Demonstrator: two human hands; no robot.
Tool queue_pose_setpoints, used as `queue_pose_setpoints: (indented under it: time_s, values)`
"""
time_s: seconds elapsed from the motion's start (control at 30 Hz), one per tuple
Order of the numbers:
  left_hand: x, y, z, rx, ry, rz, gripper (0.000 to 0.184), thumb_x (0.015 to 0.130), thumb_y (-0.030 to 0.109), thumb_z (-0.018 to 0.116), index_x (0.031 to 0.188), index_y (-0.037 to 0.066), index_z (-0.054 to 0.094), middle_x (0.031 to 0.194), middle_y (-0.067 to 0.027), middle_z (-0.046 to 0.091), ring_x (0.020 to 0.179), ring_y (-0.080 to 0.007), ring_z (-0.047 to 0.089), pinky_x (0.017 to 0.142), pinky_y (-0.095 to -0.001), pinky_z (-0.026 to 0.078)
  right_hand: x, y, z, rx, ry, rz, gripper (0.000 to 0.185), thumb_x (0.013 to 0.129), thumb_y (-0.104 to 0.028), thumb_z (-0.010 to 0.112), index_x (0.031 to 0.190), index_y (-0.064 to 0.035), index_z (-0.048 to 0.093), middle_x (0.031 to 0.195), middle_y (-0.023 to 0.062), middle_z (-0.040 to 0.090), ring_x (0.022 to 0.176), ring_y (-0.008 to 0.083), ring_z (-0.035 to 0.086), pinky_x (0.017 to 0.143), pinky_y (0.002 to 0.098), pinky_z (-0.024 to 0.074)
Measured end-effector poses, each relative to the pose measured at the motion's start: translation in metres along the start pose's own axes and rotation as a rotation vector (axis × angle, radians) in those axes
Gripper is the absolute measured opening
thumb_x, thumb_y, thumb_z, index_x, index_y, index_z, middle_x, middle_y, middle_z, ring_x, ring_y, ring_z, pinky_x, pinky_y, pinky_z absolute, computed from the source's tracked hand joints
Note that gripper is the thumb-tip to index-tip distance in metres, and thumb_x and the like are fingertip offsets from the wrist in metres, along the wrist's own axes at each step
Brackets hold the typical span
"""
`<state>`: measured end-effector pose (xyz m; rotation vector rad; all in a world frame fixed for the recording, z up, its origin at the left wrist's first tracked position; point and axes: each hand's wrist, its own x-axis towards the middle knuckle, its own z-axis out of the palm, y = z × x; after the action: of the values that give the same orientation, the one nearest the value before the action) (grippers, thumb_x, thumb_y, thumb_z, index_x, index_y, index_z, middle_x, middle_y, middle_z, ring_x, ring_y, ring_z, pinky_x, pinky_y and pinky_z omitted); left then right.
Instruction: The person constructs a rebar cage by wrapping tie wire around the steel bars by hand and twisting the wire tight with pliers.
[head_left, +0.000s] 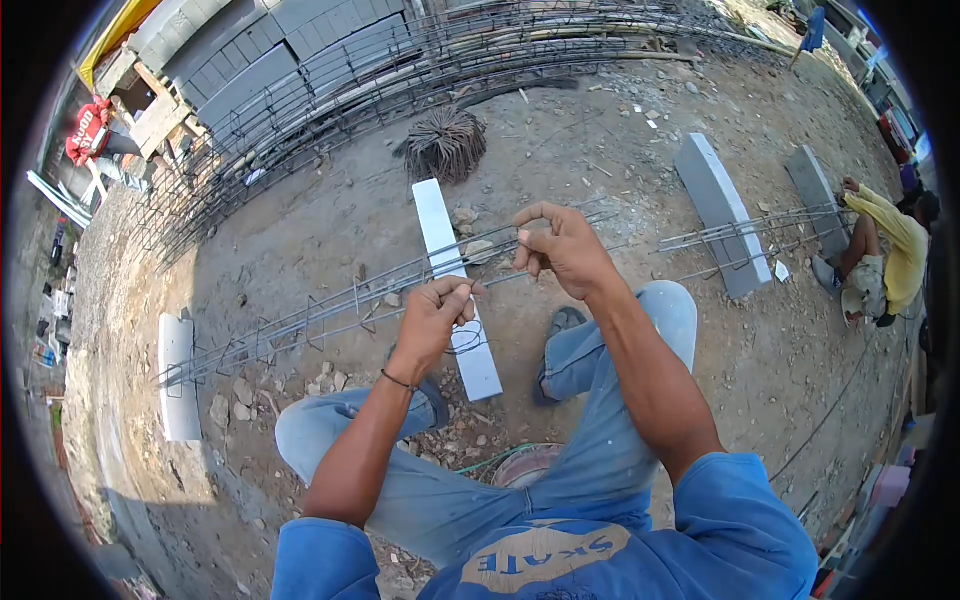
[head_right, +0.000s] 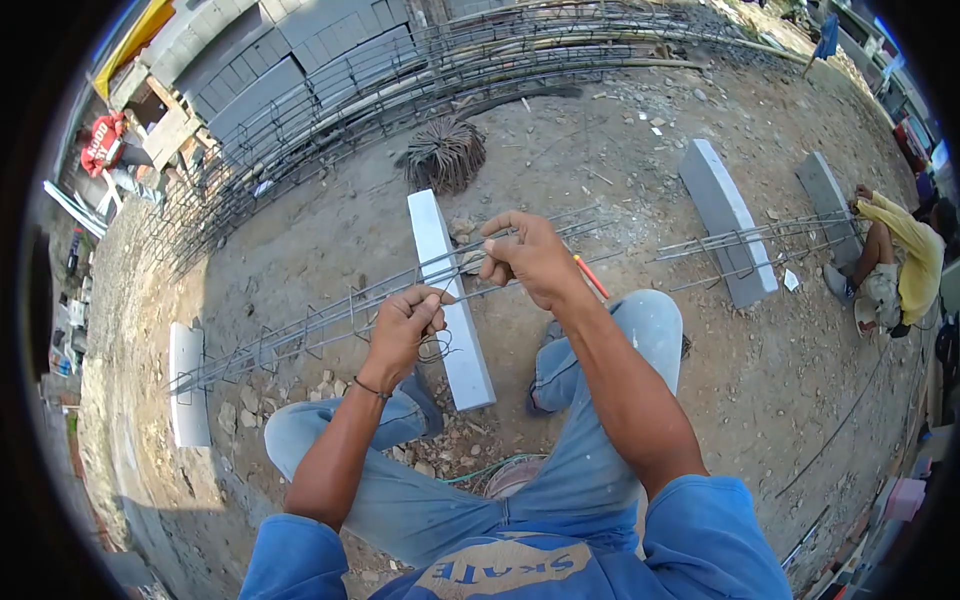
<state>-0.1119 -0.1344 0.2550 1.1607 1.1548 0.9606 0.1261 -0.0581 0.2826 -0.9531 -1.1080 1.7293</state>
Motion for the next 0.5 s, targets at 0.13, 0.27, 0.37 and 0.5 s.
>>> queue_pose_setpoints:
  time_s: [0.13, 0.27, 0.37, 0.5]
  values:
    - [0.0, -0.018, -0.005, -0.409, -0.006, -0.078, 0.021, 0.108, 0.02, 0.061, 0.109, 0.0, 0.069, 0.071, 0.0037, 0.057, 0.067, -0.0065, 0.052, 0.068, -0.0238, 0.049, -0.01, -0.017, 0.005, -0.19, 0.04, -0.133, 0.046, 0.099, -0.018, 0.074, 0.133, 0.0075, 0.058, 0.093, 0.0163, 0.076, 0.078, 0.0179, 0.073, 0.066, 0.0289, 0.0578]
    - [0.001, -0.033, -0.004, -0.715, -0.018, -0.284, 0.018, 0.109, 0.021, 0.059, 0.112, 0.003, 0.063, 0.072, 0.0043, 0.054, 0.064, -0.007, 0.052, 0.07, -0.0279, 0.055, 0.002, 0.01, -0.002, -0.229, -0.014, -0.067, 0.047, 0.098, -0.023, 0.077, 0.131, 0.0072, 0.063, 0.099, 0.0144, 0.076, 0.088, 0.0181, 0.074, 0.07, 0.0301, 0.0582]
    - [-0.008, -0.047, 0.017, -0.839, -0.076, -0.415, 0.017, 0.109, 0.02, 0.058, 0.112, 0.004, 0.062, 0.075, 0.0037, 0.055, 0.063, -0.0075, 0.052, 0.068, -0.0277, 0.055, -0.001, 0.052, 0.026, -0.088, -0.073, 0.089, 0.019, 0.096, -0.012, 0.076, 0.1, 0.0062, 0.074, 0.084, 0.0086, 0.073, 0.069, 0.0142, 0.067, 0.06, 0.0268, 0.0523]
    - [-0.015, -0.091, 0.021, -0.957, -0.057, -0.518, 0.013, 0.109, 0.017, 0.056, 0.112, 0.005, 0.062, 0.08, 0.0015, 0.059, 0.068, -0.0093, 0.057, 0.07, -0.0275, 0.055, -0.001, 0.117, 0.04, -0.158, 0.038, 0.209, 0.018, 0.098, -0.011, 0.073, 0.087, 0.003, 0.073, 0.075, 0.0074, 0.07, 0.06, 0.0121, 0.06, 0.052, 0.0286, 0.0463]
